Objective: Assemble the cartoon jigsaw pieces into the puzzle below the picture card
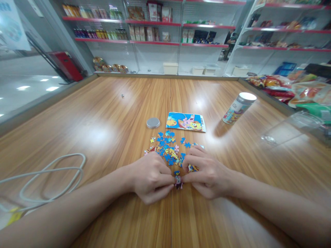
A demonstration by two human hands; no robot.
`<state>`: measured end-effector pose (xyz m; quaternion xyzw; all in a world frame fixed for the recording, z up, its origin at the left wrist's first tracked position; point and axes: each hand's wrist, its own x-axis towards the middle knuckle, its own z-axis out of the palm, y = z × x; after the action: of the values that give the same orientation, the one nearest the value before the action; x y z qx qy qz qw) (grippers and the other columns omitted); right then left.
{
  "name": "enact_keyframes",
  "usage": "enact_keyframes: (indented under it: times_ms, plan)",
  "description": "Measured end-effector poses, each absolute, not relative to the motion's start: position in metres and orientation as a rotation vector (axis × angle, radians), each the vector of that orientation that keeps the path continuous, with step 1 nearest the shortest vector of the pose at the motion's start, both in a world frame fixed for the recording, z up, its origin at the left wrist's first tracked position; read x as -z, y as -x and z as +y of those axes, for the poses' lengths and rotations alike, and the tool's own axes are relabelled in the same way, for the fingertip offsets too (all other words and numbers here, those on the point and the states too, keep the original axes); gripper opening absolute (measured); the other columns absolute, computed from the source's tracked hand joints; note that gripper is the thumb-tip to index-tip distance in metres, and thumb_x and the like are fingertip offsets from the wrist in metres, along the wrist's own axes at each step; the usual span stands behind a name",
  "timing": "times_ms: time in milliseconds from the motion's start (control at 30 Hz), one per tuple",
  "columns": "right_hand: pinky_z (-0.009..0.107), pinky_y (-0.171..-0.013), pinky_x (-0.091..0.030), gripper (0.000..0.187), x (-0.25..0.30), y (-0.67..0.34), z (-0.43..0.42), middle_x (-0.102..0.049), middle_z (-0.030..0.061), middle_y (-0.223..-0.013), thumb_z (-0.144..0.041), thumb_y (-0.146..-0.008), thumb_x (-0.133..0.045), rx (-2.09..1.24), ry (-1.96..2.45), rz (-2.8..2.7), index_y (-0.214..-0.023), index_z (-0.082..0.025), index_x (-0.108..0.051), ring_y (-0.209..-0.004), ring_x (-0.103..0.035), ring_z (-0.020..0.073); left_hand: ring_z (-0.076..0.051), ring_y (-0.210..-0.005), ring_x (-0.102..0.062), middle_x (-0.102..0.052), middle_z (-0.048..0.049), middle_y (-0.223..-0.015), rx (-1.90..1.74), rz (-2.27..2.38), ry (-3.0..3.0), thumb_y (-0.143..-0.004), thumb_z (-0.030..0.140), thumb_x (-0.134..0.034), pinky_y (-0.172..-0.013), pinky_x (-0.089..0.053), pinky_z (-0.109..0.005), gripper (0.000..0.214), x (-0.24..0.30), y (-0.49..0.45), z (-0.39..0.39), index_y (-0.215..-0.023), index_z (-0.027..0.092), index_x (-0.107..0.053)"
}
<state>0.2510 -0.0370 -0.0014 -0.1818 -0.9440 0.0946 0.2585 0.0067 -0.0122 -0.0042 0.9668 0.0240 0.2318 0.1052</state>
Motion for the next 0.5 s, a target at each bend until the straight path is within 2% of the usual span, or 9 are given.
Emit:
enact_keyframes:
  times_ms: [300,500]
  plan:
    - [0.041,-0.077,-0.037,0.028,0.0003,-0.2532,-0.0382,-0.063,0.0044,-0.093,-0.004,-0.071,-0.057,-0.293,0.496,-2.612,-0.086,-0.022,-0.072,-0.088,-0.05,0.0226,-0.014,-0.044,-0.05,-0.055,0.0005,-0.052,-0.655,0.088,-2.873,-0.085,0.015,-0.054,-0.044,-0.032,-0.035,0.017,0.0052,-0.0043,-0.0108,-0.074,0.018,-0.067]
    - [0.04,-0.075,-0.034,0.026,0.0,-0.2524,-0.0369,-0.061,0.0047,-0.088,-0.004,-0.073,-0.056,-0.24,0.483,-2.587,-0.084,-0.021,-0.072,-0.085,-0.047,0.0217,-0.012,-0.045,-0.049,-0.055,0.0007,-0.053,-0.619,0.089,-2.873,-0.085,0.015,-0.054,-0.045,-0.031,-0.033,0.02,0.0037,-0.0047,-0.0107,-0.069,0.018,-0.064]
